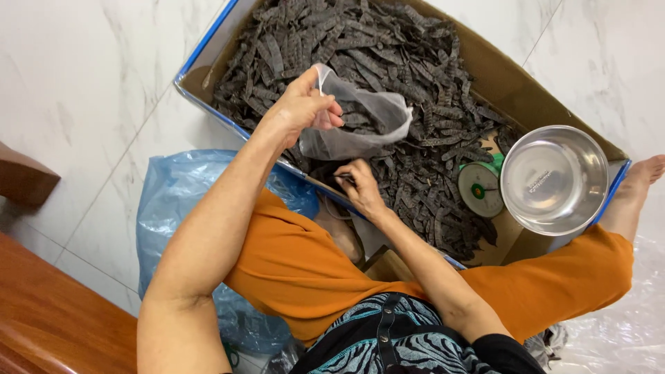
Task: The person sits on the floor and packs dark dried fish from a large cardboard box into a small plastic bag. They use both hands to scoop and place the fish into the bag, then tie the bag closed.
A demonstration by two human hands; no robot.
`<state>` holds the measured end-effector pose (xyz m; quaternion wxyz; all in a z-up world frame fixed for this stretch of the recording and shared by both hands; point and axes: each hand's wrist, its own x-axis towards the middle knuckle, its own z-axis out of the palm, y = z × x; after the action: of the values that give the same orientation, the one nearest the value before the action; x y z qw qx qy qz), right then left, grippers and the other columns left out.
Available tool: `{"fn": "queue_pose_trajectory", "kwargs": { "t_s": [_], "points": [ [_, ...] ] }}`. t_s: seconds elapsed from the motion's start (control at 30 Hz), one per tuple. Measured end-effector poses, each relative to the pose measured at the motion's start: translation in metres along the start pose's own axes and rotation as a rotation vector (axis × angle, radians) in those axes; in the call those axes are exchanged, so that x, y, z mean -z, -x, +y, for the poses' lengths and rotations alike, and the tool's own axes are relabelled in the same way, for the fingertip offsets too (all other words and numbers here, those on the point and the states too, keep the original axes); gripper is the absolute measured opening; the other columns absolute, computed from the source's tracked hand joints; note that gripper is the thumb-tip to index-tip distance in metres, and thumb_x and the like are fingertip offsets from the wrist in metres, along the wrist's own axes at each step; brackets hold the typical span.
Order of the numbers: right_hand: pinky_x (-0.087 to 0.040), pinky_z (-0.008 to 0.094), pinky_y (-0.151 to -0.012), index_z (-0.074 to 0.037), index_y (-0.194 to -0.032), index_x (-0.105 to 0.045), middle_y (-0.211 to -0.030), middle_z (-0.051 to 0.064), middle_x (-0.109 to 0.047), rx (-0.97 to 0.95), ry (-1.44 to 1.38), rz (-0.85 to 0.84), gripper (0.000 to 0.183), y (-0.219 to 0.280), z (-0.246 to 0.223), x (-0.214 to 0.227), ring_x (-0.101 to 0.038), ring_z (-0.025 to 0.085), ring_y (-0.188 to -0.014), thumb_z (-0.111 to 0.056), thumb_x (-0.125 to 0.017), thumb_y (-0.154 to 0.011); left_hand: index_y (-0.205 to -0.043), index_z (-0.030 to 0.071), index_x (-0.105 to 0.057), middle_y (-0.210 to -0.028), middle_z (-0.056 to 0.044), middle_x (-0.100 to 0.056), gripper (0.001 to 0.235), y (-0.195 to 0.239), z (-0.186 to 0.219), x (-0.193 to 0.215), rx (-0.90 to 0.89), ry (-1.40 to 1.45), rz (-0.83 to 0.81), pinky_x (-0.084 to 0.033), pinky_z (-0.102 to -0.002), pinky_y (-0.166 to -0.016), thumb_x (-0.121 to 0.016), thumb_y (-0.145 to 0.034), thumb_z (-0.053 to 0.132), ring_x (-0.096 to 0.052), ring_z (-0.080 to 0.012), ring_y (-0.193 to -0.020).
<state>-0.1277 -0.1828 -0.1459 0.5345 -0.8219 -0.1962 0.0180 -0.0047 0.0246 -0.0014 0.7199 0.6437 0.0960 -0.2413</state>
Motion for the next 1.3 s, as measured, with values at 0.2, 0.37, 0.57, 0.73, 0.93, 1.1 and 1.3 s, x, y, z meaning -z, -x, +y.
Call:
{"fn": "queue_pose_trajectory", "kwargs": {
  "t_s": [0.2, 0.37, 0.57, 0.73, 0.93, 1.1, 1.3],
  "points": [
    [-0.053, 0.041, -0.083, -0.003, -0.111, -0.055, -0.11, 0.018, -0.062, 0.076, 0.076, -0.025, 0.021, -0.004, -0.032, 0.045, -0.065, 0.038, -0.098, 0.004, -0.062, -0.092, -0.163, 0.008, -0.006, -0.091, -0.016, -0.072, 0.08, 0.002, 0.005, -0.001, -0.003, -0.049, 0.016, -0.06, -0.031, -0.057, -0.054, -0.1, 0.004, -0.074, -0.0214, -0.071],
    [-0.053, 0.042, -0.074, -0.004, -0.111, -0.06, -0.094, 0.019, -0.068, -0.2, 0.184, -0.081, 0.022, 0.008, -0.001, 0.053, -0.067, 0.038, -0.083, -0.008, -0.067, -0.091, -0.163, 0.008, -0.004, -0.091, -0.016, -0.073, 0.08, 0.005, 0.008, -0.002, 0.014, -0.056, 0.028, -0.061, -0.031, -0.057, -0.053, -0.1, 0.005, -0.074, -0.0206, -0.07],
    [-0.053, 0.047, -0.076, -0.004, -0.116, -0.063, -0.093, 0.022, -0.072, -0.461, 0.309, -0.132, 0.031, 0.023, 0.039, 0.048, -0.071, 0.041, -0.088, -0.02, -0.073, -0.092, -0.163, 0.007, -0.004, -0.091, -0.016, -0.073, 0.08, 0.005, 0.01, -0.004, 0.016, -0.076, 0.036, -0.062, -0.03, -0.057, -0.053, -0.099, 0.005, -0.075, -0.0207, -0.07],
    [-0.053, 0.05, -0.08, 0.0, -0.119, -0.062, -0.097, 0.024, -0.071, -0.429, 0.492, -0.248, 0.061, 0.013, 0.033, 0.025, -0.068, 0.043, -0.095, -0.026, -0.089, -0.072, -0.163, 0.007, -0.003, -0.091, -0.016, -0.072, 0.081, 0.005, 0.01, -0.005, 0.009, -0.06, 0.029, -0.061, -0.03, -0.056, -0.054, -0.099, 0.004, -0.074, -0.0212, -0.07],
    [-0.052, 0.049, -0.084, -0.006, -0.112, -0.072, -0.107, 0.019, -0.068, -0.296, 0.518, -0.196, 0.039, 0.018, 0.061, 0.026, -0.067, 0.04, -0.1, -0.02, -0.082, -0.077, -0.163, 0.007, -0.002, -0.092, -0.017, -0.072, 0.081, 0.003, 0.008, -0.004, 0.012, -0.034, 0.013, -0.06, -0.03, -0.056, -0.054, -0.1, 0.004, -0.074, -0.0218, -0.07],
    [-0.053, 0.046, -0.082, -0.008, -0.108, -0.074, -0.103, 0.016, -0.07, -0.29, 0.437, -0.138, 0.029, 0.039, 0.078, 0.062, -0.068, 0.036, -0.095, -0.024, -0.079, -0.084, -0.164, 0.007, -0.005, -0.093, -0.017, -0.073, 0.08, 0.005, 0.005, -0.001, 0.012, -0.055, 0.016, -0.061, -0.03, -0.057, -0.052, -0.1, 0.004, -0.075, -0.0212, -0.071],
    [-0.053, 0.035, -0.077, -0.006, -0.108, -0.07, -0.091, 0.005, -0.072, -0.437, -0.005, -0.024, 0.019, 0.025, 0.015, 0.114, -0.065, 0.019, -0.083, -0.02, -0.074, -0.095, -0.163, 0.008, -0.002, -0.092, -0.017, -0.072, 0.081, 0.005, 0.005, -0.001, 0.021, -0.065, 0.014, -0.06, -0.03, -0.055, -0.053, -0.1, 0.004, -0.075, -0.0212, -0.071]
  ]
}}
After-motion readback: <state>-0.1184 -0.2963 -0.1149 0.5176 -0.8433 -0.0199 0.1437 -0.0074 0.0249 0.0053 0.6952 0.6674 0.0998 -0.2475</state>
